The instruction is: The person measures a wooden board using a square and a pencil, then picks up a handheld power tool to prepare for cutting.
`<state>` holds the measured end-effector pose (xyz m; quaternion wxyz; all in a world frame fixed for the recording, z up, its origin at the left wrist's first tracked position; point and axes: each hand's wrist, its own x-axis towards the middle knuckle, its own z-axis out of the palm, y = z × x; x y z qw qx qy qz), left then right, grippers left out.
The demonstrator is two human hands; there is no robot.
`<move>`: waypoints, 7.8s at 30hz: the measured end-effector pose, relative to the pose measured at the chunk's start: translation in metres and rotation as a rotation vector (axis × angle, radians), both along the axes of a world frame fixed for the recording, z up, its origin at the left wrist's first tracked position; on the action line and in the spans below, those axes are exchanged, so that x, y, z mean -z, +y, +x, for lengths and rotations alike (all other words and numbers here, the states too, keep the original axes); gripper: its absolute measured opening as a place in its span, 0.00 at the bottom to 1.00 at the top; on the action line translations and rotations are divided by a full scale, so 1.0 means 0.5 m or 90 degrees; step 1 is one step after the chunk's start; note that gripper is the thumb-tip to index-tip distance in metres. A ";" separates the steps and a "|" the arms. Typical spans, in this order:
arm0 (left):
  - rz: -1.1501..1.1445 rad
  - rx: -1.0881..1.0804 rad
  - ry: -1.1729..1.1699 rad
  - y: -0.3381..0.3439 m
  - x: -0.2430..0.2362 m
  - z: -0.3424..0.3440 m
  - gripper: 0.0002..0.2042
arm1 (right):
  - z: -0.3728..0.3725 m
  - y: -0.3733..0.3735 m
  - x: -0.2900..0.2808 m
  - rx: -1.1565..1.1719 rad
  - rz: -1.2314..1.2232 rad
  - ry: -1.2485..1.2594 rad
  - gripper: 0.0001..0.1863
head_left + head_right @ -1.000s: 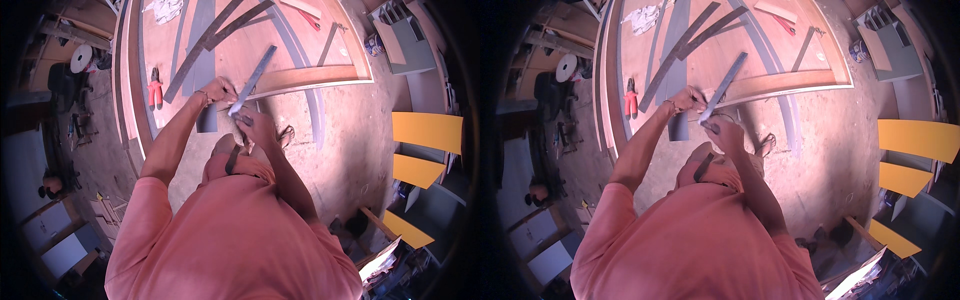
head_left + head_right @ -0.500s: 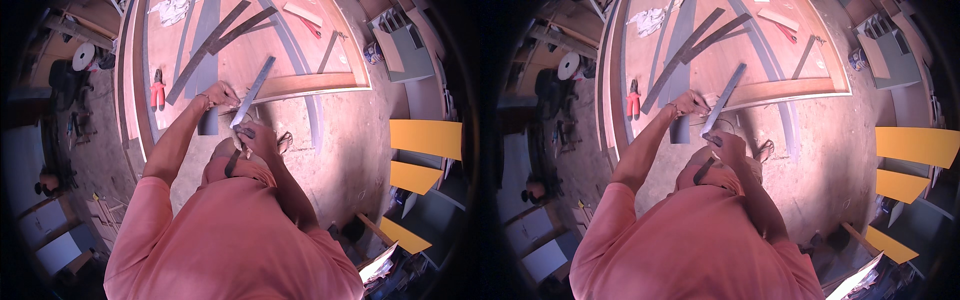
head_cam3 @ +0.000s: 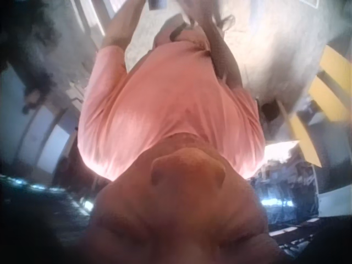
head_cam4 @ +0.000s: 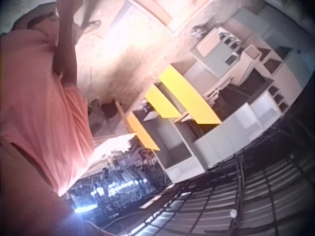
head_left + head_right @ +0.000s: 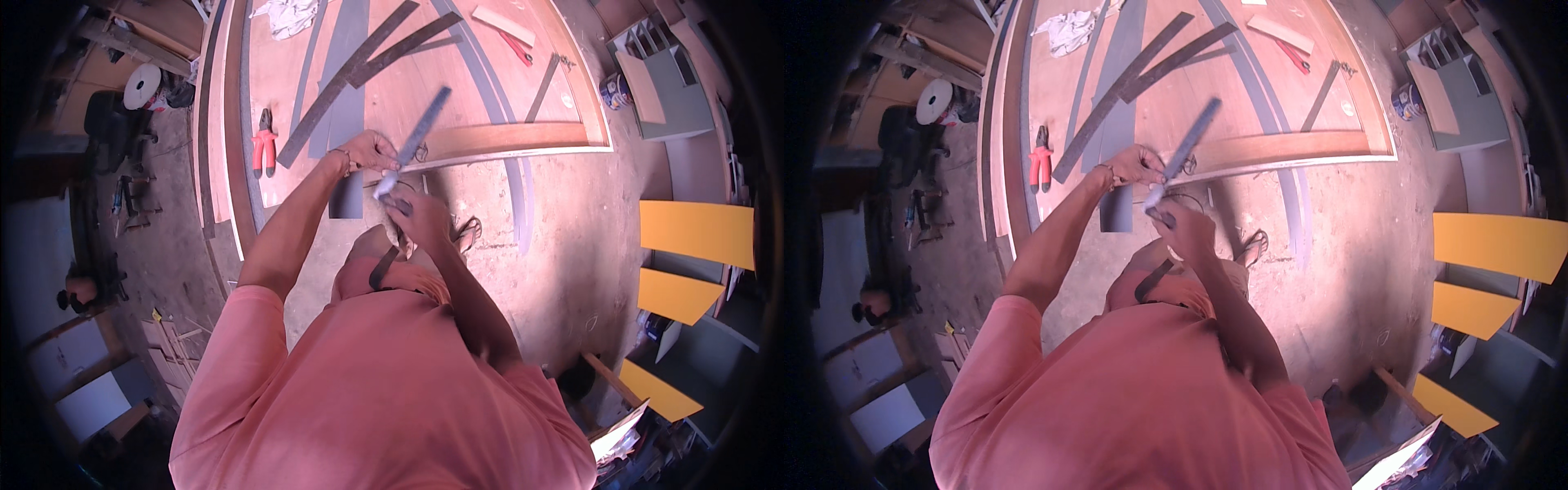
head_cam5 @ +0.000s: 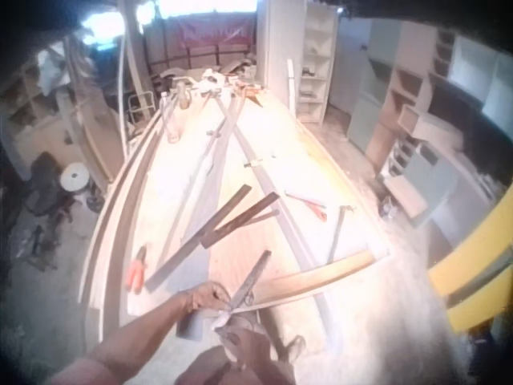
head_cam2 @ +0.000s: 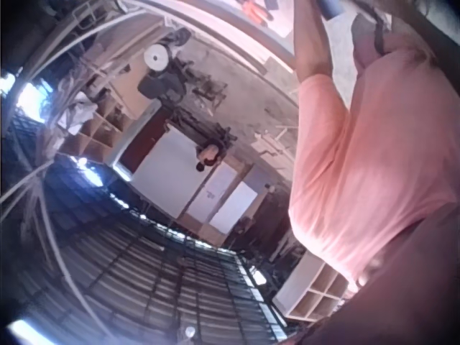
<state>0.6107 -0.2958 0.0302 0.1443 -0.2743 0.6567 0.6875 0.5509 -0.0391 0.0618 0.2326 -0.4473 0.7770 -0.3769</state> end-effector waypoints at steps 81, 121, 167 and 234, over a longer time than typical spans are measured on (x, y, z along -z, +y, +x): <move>-0.098 0.059 0.240 -0.010 0.001 0.087 0.15 | 0.166 -0.102 -0.132 0.135 0.374 0.029 0.24; -0.200 0.098 0.219 -0.007 -0.026 0.091 0.25 | 0.173 -0.115 -0.140 0.149 0.399 0.011 0.24; -0.168 0.182 0.113 -0.038 -0.033 0.059 0.24 | 0.157 -0.127 -0.100 0.177 0.398 0.079 0.18; -0.319 0.179 -0.219 0.406 0.350 0.558 0.08 | 0.188 0.444 -0.304 0.160 -0.175 -0.500 0.18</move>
